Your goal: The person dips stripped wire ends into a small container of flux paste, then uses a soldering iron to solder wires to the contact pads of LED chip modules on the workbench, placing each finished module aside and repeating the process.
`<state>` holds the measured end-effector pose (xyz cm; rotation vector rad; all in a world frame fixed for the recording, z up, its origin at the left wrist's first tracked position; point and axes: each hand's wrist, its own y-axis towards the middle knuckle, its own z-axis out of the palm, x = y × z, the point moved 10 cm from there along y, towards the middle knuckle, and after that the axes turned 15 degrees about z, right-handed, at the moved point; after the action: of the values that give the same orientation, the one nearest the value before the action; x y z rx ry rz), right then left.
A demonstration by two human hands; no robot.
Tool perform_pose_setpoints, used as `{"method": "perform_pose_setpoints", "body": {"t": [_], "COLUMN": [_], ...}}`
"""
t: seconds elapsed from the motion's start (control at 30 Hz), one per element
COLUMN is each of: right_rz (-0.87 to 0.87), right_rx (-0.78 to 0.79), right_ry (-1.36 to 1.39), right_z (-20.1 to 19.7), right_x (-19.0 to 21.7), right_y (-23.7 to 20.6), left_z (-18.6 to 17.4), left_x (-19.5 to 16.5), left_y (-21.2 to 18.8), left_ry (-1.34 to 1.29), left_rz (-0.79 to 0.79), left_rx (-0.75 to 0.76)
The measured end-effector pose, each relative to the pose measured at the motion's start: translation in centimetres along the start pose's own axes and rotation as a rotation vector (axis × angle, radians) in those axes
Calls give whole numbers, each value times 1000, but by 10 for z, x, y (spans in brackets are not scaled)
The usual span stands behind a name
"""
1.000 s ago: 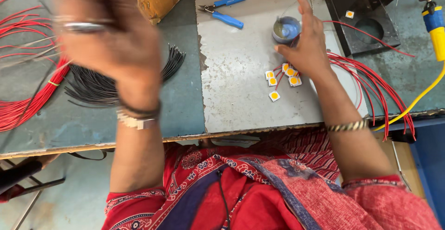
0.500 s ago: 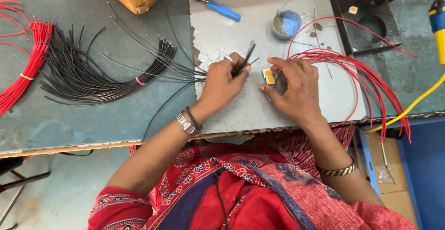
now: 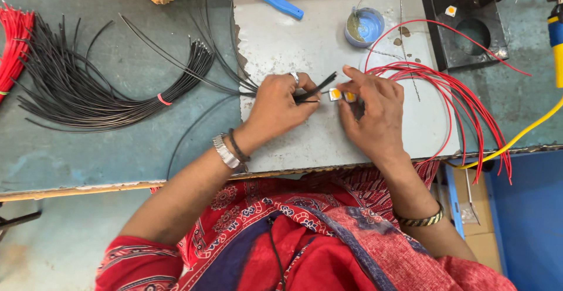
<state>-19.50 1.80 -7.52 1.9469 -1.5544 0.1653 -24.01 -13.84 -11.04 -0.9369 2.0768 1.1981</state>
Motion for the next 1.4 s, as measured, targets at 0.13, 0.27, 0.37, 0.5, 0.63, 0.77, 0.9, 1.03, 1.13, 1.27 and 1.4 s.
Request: {"method": "perform_pose_setpoints", "body": {"t": [0.13,0.27,0.37,0.5,0.63,0.77,0.9,1.03,1.13,1.27,1.4], "right_rz": [13,58,57,138,163,101,71,91,131,94,82], "right_rx": [42,61,42,87,120,80,57,125,151,147,128], "right_ry": [33,49,64,161,249,215,177,291,323,266,249], "right_z": [11,27,34,44,39,32,30,37,40,38,34], "right_x": [-2,-15,-29,-52,-60,-54,-52,-58,-63,-59,-56], "right_y": [10,18,17,13,7,11,11,14,14,15,14], "left_z": [-4,4,13,26,28,30,33,35,37,40,42], "left_x": [11,24,30,41,23,18,19,16,13,9,6], "left_y": [12,23,29,31,28,32,31,29,27,27,27], "left_ry": [15,3,9,42,50,-85,-50,52,81,152,197], "left_rz": [39,78,147,104,186,215,221,235,225,244,282], "left_rx": [30,86,115,177,143,165,187,194,225,282,300]}}
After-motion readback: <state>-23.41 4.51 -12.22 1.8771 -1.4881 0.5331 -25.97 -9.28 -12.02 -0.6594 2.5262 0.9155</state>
